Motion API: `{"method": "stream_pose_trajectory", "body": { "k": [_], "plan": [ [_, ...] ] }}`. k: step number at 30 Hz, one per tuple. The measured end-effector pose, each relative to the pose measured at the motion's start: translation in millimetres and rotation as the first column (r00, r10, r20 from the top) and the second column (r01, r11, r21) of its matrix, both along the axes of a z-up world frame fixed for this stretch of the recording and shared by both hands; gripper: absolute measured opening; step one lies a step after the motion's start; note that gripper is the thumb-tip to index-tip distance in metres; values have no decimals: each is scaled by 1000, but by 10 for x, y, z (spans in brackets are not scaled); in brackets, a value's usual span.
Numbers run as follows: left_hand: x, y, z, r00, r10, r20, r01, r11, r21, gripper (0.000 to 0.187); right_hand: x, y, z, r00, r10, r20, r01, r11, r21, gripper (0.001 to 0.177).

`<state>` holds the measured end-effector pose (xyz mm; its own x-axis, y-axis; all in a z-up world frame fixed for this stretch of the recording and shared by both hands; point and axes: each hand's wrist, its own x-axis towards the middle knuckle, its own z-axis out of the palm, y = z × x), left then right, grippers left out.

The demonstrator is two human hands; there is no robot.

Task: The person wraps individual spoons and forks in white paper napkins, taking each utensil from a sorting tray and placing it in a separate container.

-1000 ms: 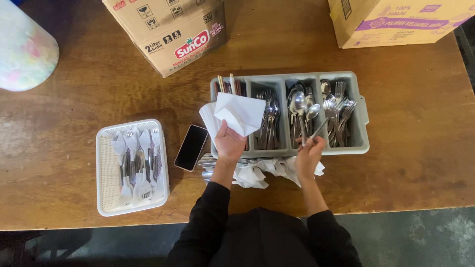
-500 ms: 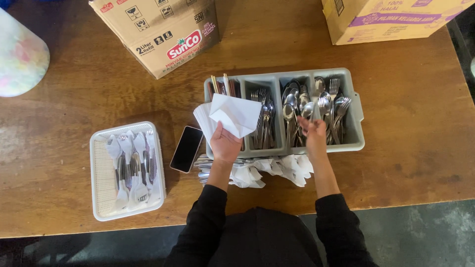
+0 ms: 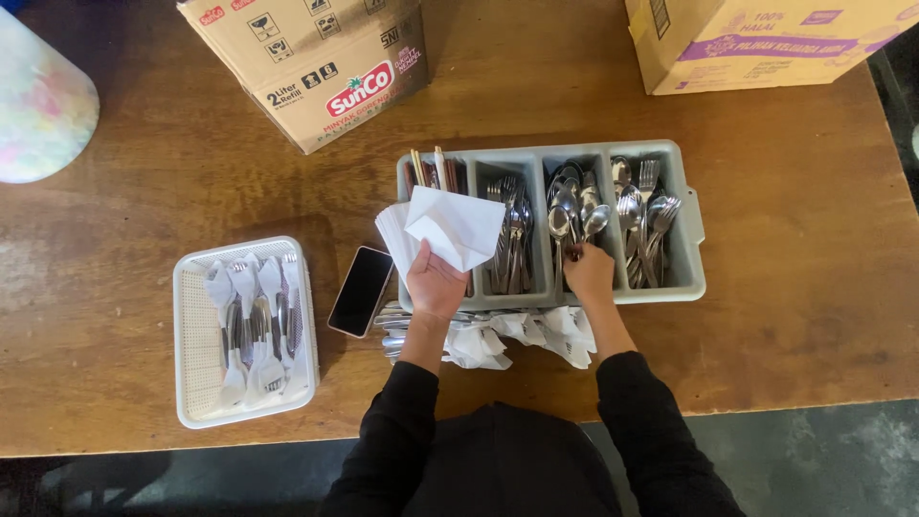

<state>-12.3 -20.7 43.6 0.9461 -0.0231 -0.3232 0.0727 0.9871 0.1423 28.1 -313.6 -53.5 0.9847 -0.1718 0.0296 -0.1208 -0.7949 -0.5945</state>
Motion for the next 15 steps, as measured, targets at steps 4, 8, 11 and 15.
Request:
{"method": "stream_pose_trajectory", "body": {
  "k": [4, 8, 11, 15],
  "plan": [
    [6, -9, -5, 1000, 0, -25, -1, 1000, -6, 52, 45, 1, -119, 997, 44, -65, -45, 999, -17, 21],
    [4, -9, 33, 997, -5, -76, 6, 1000, 14, 52, 51, -33, -69, 997, -72, 24, 70, 995, 71, 22],
    [15, -24, 29, 996, -7, -94, 8, 1000, 9, 52, -16, -83, 154, 987, -154, 38, 138, 950, 279, 24],
    [11, -38, -19, 999, -21, -38, 22, 999, 22, 52, -259, 28, 771, 989, -141, 33, 99, 823, 560, 23]
  ]
}}
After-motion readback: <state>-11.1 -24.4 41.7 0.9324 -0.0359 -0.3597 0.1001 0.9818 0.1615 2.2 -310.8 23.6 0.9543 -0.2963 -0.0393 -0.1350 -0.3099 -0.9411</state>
